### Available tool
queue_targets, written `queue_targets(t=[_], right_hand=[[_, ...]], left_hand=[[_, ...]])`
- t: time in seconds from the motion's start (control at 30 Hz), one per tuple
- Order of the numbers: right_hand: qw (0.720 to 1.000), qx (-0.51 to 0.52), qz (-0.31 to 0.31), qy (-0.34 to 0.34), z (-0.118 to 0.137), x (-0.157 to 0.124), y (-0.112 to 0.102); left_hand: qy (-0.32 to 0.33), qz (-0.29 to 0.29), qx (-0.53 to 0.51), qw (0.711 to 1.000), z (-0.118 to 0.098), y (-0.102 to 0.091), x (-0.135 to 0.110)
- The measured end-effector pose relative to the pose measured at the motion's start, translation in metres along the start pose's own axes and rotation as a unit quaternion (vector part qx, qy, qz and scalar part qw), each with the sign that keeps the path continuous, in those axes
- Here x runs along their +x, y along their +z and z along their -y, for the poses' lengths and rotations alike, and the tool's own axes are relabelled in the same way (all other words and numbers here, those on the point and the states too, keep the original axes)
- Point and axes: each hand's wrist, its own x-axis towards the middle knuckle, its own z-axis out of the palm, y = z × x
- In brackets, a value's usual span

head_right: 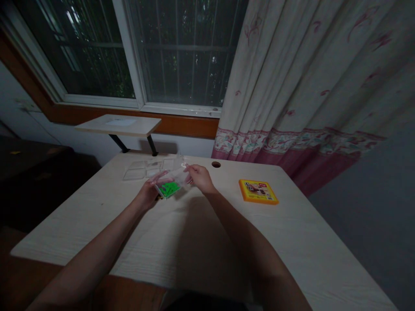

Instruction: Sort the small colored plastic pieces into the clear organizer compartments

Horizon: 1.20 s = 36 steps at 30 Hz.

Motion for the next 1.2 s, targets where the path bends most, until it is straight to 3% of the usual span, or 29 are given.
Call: queue_targets(t=[0.1,0.33,0.43,0.57,0.67,0.87,1.0,1.2], right_hand=[[0.995,0.071,0.016,0.062,-0.010,-0.004,0.009],[0.979,0.147,0.039,0.139,-0.030,-0.012,0.017],[0.983,0.138,0.015,0.118,-0.030,-0.014,0.013],[0.993,0.110,-0.027,0.037,-0.024,-0.018,0.005],[0.995,0.099,-0.015,0.024,-0.020,-0.024,-0.005],[0.996,0.048,0.010,0.077,-0.031,-0.051,-0.052],[0.997,0.030,-0.012,0.077,-0.051,-0.073,-0.087],[0.997,0.025,-0.039,0.067,-0.074,-0.084,-0.099]], left_hand=[[-0.012,0.005,-0.006,1.000,-0.003,0.001,-0.001],[-0.025,0.015,0.000,1.000,-0.004,-0.001,-0.001],[-0.035,0.011,0.015,0.999,0.001,-0.004,0.003],[-0.039,0.011,0.016,0.999,0.011,-0.009,0.007],[-0.028,0.002,0.027,0.999,0.013,-0.013,0.009],[0.053,-0.106,0.007,0.993,0.003,-0.022,0.016],[0.134,-0.214,0.005,0.968,-0.015,-0.042,0.023],[0.190,-0.343,-0.012,0.920,-0.040,-0.087,0.018]])
